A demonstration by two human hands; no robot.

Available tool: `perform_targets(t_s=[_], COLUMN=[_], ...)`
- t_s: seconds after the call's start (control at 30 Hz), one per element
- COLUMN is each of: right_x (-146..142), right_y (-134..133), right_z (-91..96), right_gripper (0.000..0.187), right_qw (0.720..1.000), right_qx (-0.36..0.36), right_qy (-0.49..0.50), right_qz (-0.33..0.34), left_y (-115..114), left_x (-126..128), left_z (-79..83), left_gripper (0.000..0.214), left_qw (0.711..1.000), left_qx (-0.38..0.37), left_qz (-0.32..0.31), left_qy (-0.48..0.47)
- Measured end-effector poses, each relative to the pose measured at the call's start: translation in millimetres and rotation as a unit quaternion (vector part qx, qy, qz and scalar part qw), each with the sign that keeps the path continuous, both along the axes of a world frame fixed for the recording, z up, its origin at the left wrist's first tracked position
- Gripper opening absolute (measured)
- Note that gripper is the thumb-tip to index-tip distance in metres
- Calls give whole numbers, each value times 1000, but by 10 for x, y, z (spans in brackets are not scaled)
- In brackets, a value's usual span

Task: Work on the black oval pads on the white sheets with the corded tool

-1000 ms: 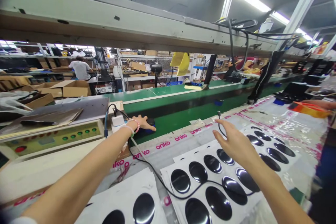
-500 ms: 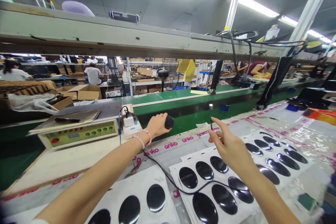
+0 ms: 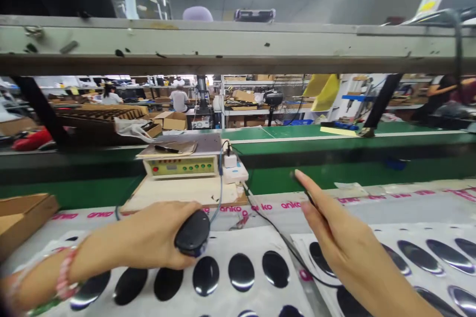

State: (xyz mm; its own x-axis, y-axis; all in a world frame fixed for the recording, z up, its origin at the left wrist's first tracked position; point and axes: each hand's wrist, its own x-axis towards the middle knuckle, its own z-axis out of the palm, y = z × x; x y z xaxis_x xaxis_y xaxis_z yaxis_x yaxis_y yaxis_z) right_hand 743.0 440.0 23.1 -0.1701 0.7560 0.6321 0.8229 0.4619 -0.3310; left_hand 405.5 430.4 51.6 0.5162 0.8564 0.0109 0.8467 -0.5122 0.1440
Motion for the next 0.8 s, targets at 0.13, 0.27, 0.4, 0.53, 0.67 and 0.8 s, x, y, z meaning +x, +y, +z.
perform_targets(t_s=[0.13, 0.27, 0.4, 0.53, 0.67, 0.8], right_x=[-527, -1021, -1341, -1384, -1283, -1309], right_y=[22, 52, 49, 118, 228, 259], right_z=[103, 103, 74, -8, -93, -3], right_gripper=[35, 40, 51, 38, 36, 33], right_qw=[990, 976, 958, 950, 947, 961], right_qx=[-1, -99, -123, -167, -206, -123], right_qy=[-42, -107, -166, -142, -160, -204], right_qz=[131, 165, 199, 223, 188, 137], left_y=[-26, -24, -165, -333, -381, -264], left_x=[-564, -717, -745, -976, -1319, -1481], left_z=[-293, -549, -639, -569, -483, -487], left_gripper=[68, 61, 36, 29, 25, 33], left_qw=[999, 999, 992, 960, 946, 950], left_qx=[-20, 38, 124, 253, 223, 121], left_qz=[39, 21, -17, -44, 90, 175], left_qy=[25, 26, 11, -108, -217, -228])
